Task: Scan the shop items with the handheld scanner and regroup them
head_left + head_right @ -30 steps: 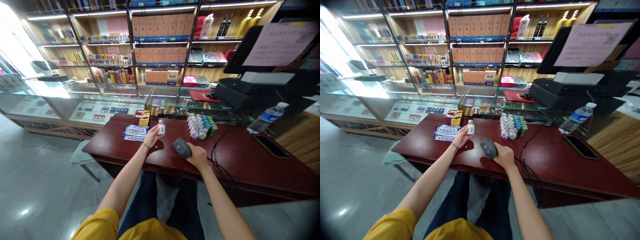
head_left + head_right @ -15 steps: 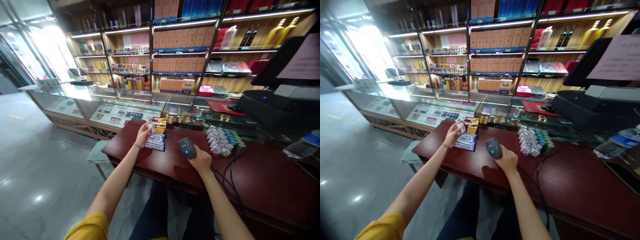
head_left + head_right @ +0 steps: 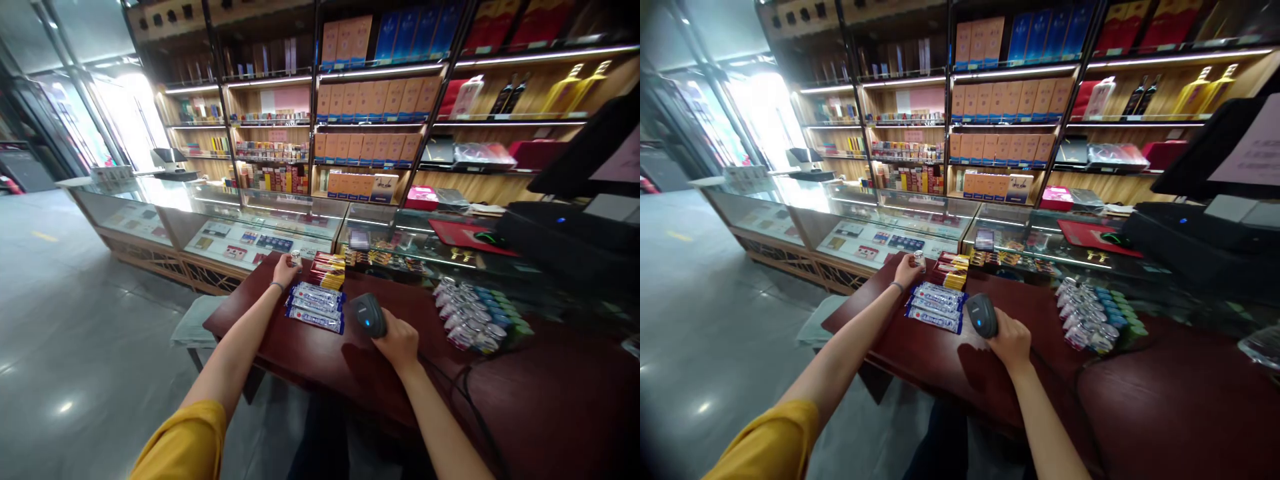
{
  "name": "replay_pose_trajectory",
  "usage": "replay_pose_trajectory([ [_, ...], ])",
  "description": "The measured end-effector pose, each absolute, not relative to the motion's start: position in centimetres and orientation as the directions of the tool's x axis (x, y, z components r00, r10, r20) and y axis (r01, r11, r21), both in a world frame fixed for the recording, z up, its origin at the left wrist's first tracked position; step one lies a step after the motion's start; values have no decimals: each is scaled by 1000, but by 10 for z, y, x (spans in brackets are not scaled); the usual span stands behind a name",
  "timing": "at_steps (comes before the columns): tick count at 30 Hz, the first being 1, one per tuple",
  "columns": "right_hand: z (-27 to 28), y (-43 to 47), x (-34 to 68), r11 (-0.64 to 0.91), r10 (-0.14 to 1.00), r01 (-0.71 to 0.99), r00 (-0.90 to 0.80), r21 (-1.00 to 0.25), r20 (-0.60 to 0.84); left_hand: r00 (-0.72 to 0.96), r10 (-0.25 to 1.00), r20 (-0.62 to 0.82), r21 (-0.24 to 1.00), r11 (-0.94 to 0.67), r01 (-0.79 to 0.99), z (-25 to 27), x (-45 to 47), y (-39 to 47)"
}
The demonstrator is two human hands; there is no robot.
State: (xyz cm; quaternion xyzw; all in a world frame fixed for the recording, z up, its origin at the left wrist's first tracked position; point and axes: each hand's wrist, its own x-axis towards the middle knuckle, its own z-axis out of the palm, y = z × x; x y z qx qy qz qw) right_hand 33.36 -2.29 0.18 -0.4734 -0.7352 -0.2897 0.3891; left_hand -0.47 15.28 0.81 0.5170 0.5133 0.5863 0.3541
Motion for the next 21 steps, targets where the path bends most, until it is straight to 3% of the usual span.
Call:
replay_pose_trajectory([
  [3, -1, -25, 337, 392, 482, 919, -244, 42, 841, -235, 929, 287, 932, -214, 293, -2, 0, 173],
  [10, 3, -25, 335, 401, 485, 916, -224, 13, 846, -172, 929, 327, 856, -214, 471, -11, 11, 201],
  [21, 6, -26, 333, 402, 506, 916, -215, -8, 835, -99, 954, 284, 879, -218, 423, -15, 13, 209],
])
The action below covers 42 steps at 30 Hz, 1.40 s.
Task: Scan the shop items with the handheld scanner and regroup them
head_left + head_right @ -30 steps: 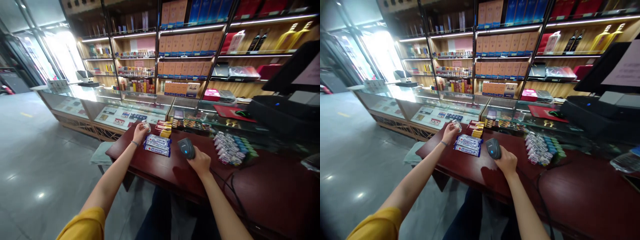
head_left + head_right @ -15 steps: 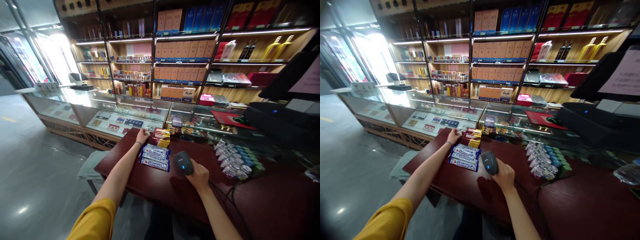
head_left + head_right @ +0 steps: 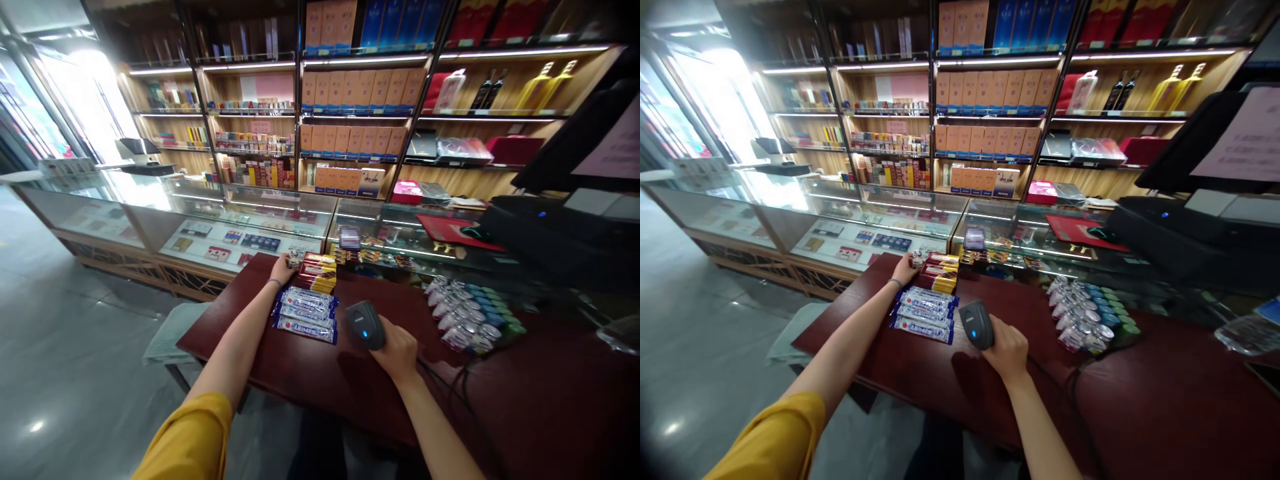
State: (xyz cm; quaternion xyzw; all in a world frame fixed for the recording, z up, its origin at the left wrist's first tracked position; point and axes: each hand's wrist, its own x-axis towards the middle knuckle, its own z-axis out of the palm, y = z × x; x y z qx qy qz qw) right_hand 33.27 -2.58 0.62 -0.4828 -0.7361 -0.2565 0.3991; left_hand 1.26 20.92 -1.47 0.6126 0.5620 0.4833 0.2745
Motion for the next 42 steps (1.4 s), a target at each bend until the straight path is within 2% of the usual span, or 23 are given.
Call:
replay_pose_trajectory([
  [9, 3, -26, 335, 386, 505, 923, -221, 11, 834, -172, 952, 254, 947, -209, 246, 6, -4, 187],
  [15, 10, -29, 339, 324, 545, 946, -169, -20, 821, -249, 912, 327, 942, -293, 162, 28, -7, 147],
  [19, 13, -37, 348, 304, 533, 952, -160, -12, 831, -249, 884, 394, 919, -372, 133, 41, 18, 107],
  [26, 13, -63, 385, 238, 496, 971, -132, 13, 858, -142, 873, 466, 880, -474, -24, 43, 102, 52],
  [33, 3, -100, 445, 182, 544, 983, -125, 29, 829, -22, 916, 402, 908, -401, -122, 25, 195, 18],
  [42, 5, -146, 514, 113, 571, 993, -98, 41, 815, 125, 909, 397, 909, -370, -192, 3, 286, -8],
])
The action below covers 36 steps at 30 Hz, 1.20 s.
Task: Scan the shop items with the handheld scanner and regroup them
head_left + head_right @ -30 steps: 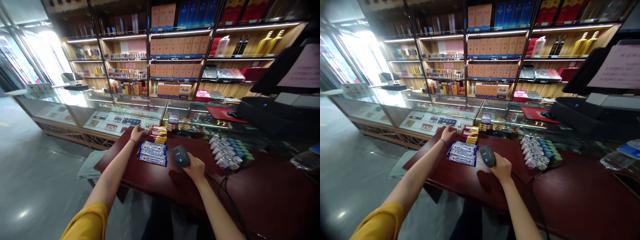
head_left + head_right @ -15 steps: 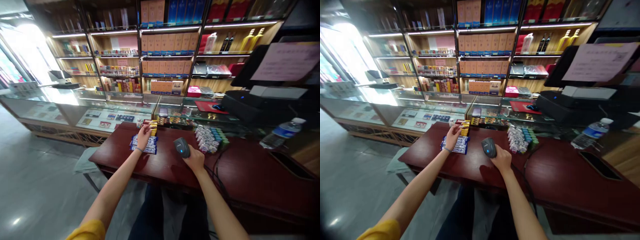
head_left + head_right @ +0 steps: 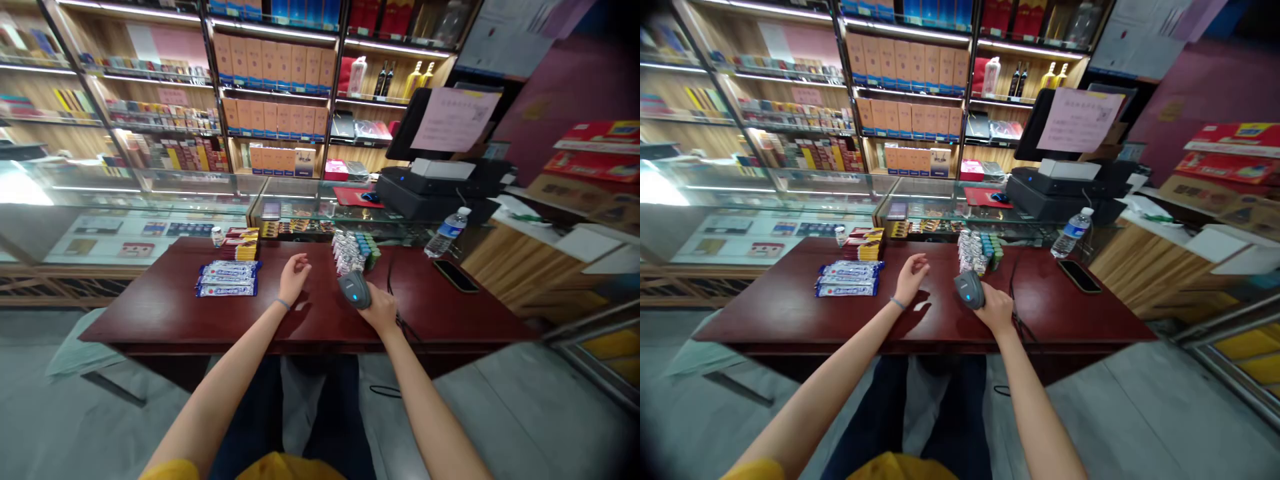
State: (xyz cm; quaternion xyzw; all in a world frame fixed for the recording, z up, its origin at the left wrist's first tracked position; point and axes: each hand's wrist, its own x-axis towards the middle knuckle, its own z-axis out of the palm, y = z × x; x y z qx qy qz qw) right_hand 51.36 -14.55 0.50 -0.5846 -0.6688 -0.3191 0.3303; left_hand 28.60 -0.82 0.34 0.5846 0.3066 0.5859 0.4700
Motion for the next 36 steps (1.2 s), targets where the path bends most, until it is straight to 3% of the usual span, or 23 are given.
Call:
replay_pose_trajectory([
  [11, -4, -155, 547, 97, 592, 995, -67, 12, 803, 277, 876, 396, 918, -385, -96, -17, 362, -13],
  [19, -4, -156, 545, 141, 535, 990, -95, 22, 840, 302, 761, 575, 751, -637, 176, -27, 397, -8],
  [25, -6, -156, 544, 121, 547, 993, -83, 19, 833, 383, 726, 571, 690, -678, 254, -26, 408, -7],
  [31, -7, -155, 545, 109, 566, 994, -68, 7, 822, 351, 740, 574, 718, -661, 217, -24, 403, -7],
  [36, -6, -155, 545, 89, 594, 996, -74, 26, 801, 267, 780, 566, 802, -596, 41, -20, 379, -9],
])
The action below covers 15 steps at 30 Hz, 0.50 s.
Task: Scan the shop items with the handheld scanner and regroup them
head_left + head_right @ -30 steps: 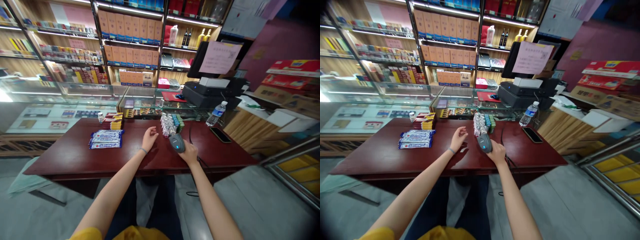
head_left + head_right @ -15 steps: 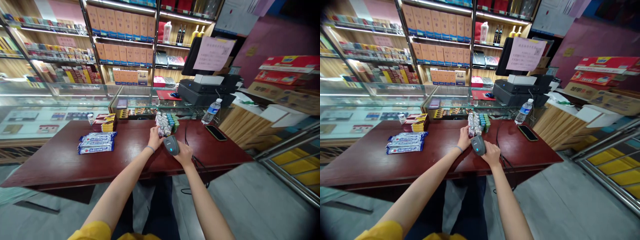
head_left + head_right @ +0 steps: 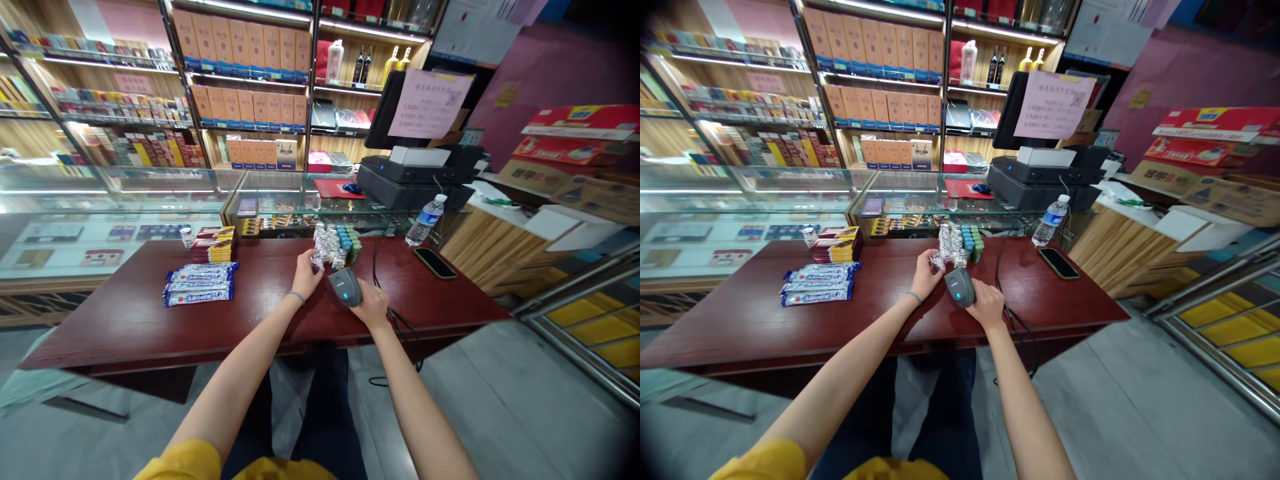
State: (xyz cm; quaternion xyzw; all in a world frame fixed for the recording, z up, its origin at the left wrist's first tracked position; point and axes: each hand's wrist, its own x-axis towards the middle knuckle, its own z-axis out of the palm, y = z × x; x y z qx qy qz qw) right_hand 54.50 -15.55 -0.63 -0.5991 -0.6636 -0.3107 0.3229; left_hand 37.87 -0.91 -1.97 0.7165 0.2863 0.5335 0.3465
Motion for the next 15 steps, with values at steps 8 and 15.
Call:
replay_pose_trajectory([
  [8, -2, -145, 531, 127, 555, 990, -124, 63, 823, 304, 888, 344, 917, -248, -312, -4, 288, -2],
  [15, -3, -114, 487, 198, 538, 980, -134, 29, 832, 317, 931, 181, 899, -26, -437, 7, 223, 5],
])
